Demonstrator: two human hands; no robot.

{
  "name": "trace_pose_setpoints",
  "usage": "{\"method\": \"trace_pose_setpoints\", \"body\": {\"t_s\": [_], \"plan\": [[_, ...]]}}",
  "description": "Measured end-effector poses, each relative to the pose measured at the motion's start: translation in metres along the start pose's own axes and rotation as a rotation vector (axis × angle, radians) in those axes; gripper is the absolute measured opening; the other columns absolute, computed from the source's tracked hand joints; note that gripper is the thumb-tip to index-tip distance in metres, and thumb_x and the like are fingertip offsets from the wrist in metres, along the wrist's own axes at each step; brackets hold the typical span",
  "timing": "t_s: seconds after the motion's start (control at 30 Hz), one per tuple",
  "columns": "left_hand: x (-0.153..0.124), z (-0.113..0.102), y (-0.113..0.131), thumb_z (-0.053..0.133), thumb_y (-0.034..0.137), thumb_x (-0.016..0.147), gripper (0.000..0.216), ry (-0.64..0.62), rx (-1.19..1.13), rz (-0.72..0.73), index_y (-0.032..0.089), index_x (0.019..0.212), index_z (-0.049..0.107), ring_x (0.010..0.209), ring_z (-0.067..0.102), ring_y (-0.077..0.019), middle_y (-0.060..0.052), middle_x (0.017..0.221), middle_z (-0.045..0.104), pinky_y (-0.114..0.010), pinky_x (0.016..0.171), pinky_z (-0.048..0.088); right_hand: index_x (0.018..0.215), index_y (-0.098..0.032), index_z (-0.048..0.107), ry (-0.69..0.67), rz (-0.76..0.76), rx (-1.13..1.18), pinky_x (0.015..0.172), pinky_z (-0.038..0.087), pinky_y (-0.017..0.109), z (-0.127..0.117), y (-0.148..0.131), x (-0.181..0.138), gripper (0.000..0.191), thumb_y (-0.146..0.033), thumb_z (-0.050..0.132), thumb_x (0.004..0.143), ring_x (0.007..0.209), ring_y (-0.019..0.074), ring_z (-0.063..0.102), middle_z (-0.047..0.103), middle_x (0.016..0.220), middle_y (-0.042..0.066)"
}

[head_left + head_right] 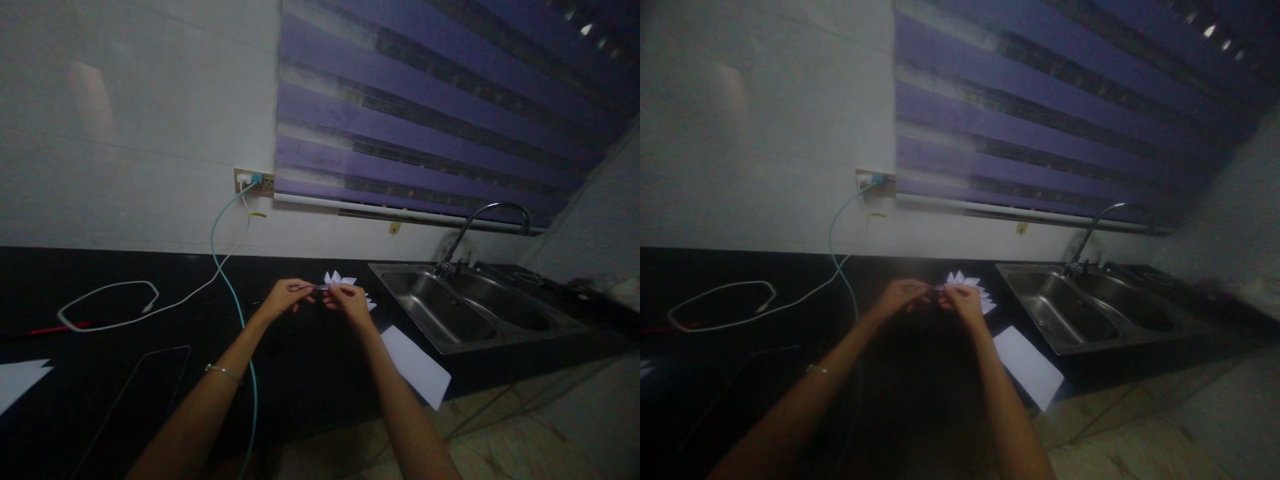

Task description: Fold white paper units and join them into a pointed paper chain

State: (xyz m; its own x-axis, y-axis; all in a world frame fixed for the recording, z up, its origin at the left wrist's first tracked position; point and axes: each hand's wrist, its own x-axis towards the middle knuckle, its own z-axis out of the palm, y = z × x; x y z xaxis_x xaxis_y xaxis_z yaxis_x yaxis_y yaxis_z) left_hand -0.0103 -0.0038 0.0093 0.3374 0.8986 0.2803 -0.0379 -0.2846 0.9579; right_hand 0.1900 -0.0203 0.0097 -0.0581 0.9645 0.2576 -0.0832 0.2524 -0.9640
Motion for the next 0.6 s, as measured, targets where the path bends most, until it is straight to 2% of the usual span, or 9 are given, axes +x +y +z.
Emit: {"method": "trace_pose_setpoints", "body": {"t_s": [0.17,0.37,0.47,0.6], "plan": [[-0.0012,0.0031,0.005,0.068,0.041,0.074,0.039,0.057,0.06,-0.026,0.008,0.096,0.068,0.053,0.06,-0.0116,-0.012,0.077,0.071,-0.017,0.038,0.038,0.074,-0.011,0.07,0.052,-0.02,-0.014,0.059,0.058,0.031,0.0021,0.0035,0.0023,0.037,-0.048,0.071,0.068,0.063,0.0183,0.067,0.069,0.071,0.008],[-0.0054,0.0074,0.0083,0.064,0.042,0.078,0.05,-0.015,-0.018,-0.029,0.011,0.117,0.061,0.067,0.065,-0.016,-0.018,0.101,0.068,-0.017,0.04,0.036,0.079,-0.013,0.072,0.002,-0.064,-0.026,0.068,0.057,0.036,0.0043,-0.0009,-0.0013,0.036,-0.049,0.068,0.071,0.073,0.0222,0.067,0.07,0.078,0.009],[-0.0062,0.0061,0.0083,0.065,0.042,0.077,0.046,-0.036,0.031,0.003,0.009,0.109,0.066,0.058,0.061,-0.013,-0.015,0.088,0.071,-0.017,0.04,0.037,0.084,-0.015,0.073,-0.032,-0.07,-0.005,0.07,0.056,0.035,0.0041,-0.0021,-0.002,0.034,-0.047,0.069,0.071,0.076,0.0224,0.067,0.071,0.083,0.008],[-0.0058,0.0021,0.008,0.067,0.043,0.074,0.039,0.006,0.137,0.041,0.01,0.092,0.072,0.042,0.048,-0.0067,-0.008,0.071,0.07,-0.018,0.038,0.034,0.082,-0.016,0.074,-0.091,-0.083,-0.081,0.069,0.054,0.034,0.001,0.0007,-0.0004,0.032,-0.046,0.07,0.07,0.075,0.0223,0.066,0.071,0.08,0.008]]}}
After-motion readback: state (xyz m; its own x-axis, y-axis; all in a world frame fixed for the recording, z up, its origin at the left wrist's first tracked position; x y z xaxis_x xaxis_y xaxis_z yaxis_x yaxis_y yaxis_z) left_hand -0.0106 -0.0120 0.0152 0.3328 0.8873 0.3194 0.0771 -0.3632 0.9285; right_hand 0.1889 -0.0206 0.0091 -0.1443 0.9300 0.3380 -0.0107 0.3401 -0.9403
